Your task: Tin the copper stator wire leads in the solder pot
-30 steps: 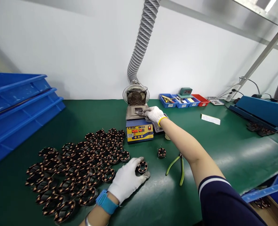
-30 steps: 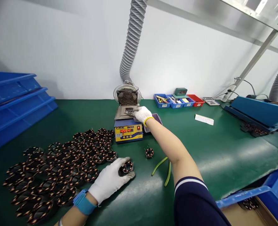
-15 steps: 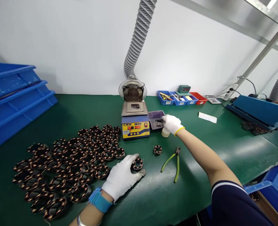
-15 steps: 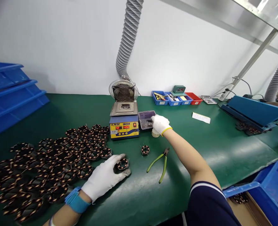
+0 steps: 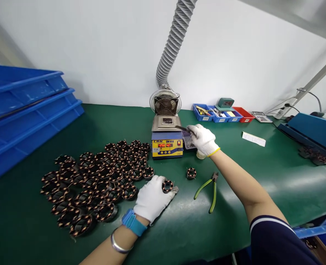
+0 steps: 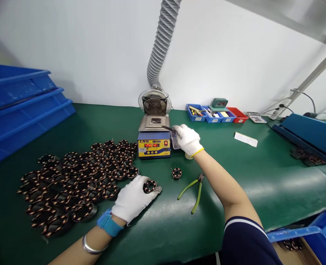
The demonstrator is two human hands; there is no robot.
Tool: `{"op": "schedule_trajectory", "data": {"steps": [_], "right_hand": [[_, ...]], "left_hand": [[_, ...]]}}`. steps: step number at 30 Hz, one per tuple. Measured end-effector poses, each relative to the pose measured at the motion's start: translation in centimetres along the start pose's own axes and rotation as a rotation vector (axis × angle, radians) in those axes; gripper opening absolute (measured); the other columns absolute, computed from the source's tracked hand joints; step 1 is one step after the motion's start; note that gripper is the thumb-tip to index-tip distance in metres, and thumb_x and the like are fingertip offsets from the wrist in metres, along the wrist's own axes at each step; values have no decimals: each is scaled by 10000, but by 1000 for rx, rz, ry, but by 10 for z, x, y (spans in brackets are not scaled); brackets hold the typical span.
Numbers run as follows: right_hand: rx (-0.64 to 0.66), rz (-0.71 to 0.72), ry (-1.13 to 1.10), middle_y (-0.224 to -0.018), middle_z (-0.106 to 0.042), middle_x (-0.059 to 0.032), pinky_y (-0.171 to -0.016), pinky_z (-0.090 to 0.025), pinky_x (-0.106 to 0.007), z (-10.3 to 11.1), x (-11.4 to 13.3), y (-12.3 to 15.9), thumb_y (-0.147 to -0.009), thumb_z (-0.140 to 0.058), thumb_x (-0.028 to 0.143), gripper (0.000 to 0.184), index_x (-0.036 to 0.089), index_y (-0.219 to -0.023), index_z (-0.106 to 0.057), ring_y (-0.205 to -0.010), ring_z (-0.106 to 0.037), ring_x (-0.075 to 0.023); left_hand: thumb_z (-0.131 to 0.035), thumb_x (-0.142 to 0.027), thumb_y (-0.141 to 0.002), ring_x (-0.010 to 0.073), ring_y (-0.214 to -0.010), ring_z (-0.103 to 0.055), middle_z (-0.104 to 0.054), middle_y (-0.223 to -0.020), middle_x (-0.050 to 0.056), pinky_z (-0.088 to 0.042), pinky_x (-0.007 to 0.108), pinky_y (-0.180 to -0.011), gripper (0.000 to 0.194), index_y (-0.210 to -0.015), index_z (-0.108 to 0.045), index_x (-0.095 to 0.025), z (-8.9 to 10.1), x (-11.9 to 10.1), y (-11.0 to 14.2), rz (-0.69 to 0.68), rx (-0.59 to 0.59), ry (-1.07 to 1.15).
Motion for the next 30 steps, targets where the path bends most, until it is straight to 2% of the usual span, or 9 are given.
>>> {"op": "schedule_trajectory", "data": {"steps": [3, 5, 7, 10, 14, 17, 20, 25, 30], "right_hand": [[28, 272, 39, -1170, -582, -99, -891, -416, -374, -7, 49, -13, -911, -371, 237, 421, 237, -1305, -519, -1054, -533, -275], [37, 339, 29, -1150, -594, -120, -966, -373, -411, -9, 69, -15, -894, -401, 203, 403, 183, -1264, -558, -1086, -515, -293], [-11, 289, -101, -1210, -578, -123, -1007, -358, -402, 0, 75, -6, -909, -416, 242, 402, 162, -1282, -544, -1123, -510, -280], [-1, 63, -452, -1283, -569, -66, -971, -425, -334, 13, 68, 34, -924, -440, 375, 429, 227, -1320, -510, -1142, -541, -224], [447, -135, -780, -1114, -680, 12, -829, -526, -321, -14, 81, 108, -786, -637, 472, 501, 352, -1267, -565, -987, -645, -218], [553, -120, -963, -1054, -700, 16, -783, -546, -299, -30, 102, 134, -804, -629, 390, 449, 336, -1248, -591, -931, -664, -195], [455, -94, -1110, -1009, -707, -5, -763, -549, -295, -35, 110, 132, -826, -600, 327, 432, 267, -1254, -590, -864, -669, -171], [66, -23, -904, -1152, -662, -54, -911, -501, -380, -15, 103, 123, -751, -678, 354, 531, 231, -1259, -579, -1032, -622, -235], [23, 5, -881, -1174, -656, -48, -943, -486, -354, -8, 101, 124, -759, -665, 367, 552, 238, -1285, -561, -1068, -612, -221]], "left_hand": [[-555, -596, -778, 256, -886, -652, -656, -977, 58, -473, 331, -724, 404, -933, -612, -227, 1, 4, 0, -11, -17, 52], [-579, -588, -771, 244, -918, -647, -660, -988, 55, -481, 325, -768, 402, -932, -611, -221, 5, 8, 1, -18, -57, 155], [-603, -581, -759, 232, -938, -645, -661, -995, 60, -488, 323, -818, 417, -940, -602, -206, 12, 11, 3, -22, -126, 291], [-646, -546, -740, 218, -939, -649, -660, -996, 64, -502, 320, -853, 443, -992, -576, -188, 20, 14, 8, -32, -230, 483], [-661, -432, -739, 215, -995, -642, -658, -1075, 64, -512, 320, -890, 449, -1101, -543, -194, 20, 8, 14, -78, -223, 593], [-633, -352, -745, 210, -1042, -631, -653, -1123, 54, -505, 323, -939, 425, -1135, -548, -207, 18, 4, 16, -143, -219, 606], [-629, -333, -725, 232, -1107, -608, -631, -1205, 68, -476, 357, -1007, 481, -1181, -556, -199, 18, 5, 16, -192, -289, 596], [-602, -353, -746, 249, -1060, -636, -643, -1222, 89, -507, 376, -950, 606, -1318, -490, -187, 12, 20, 7, -85, -260, 659], [-581, -358, -764, 209, -737, -644, -689, -781, 56, -523, 318, -676, 237, -875, -633, -155, 15, 18, 3, -32, -42, 692]]}}
Point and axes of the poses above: each hand's wrist, its own y-axis away from the middle knuckle, its own z-axis out of the back of the hand, x = y × z, the point moved 8 cm from there along -y, towards the middle knuckle
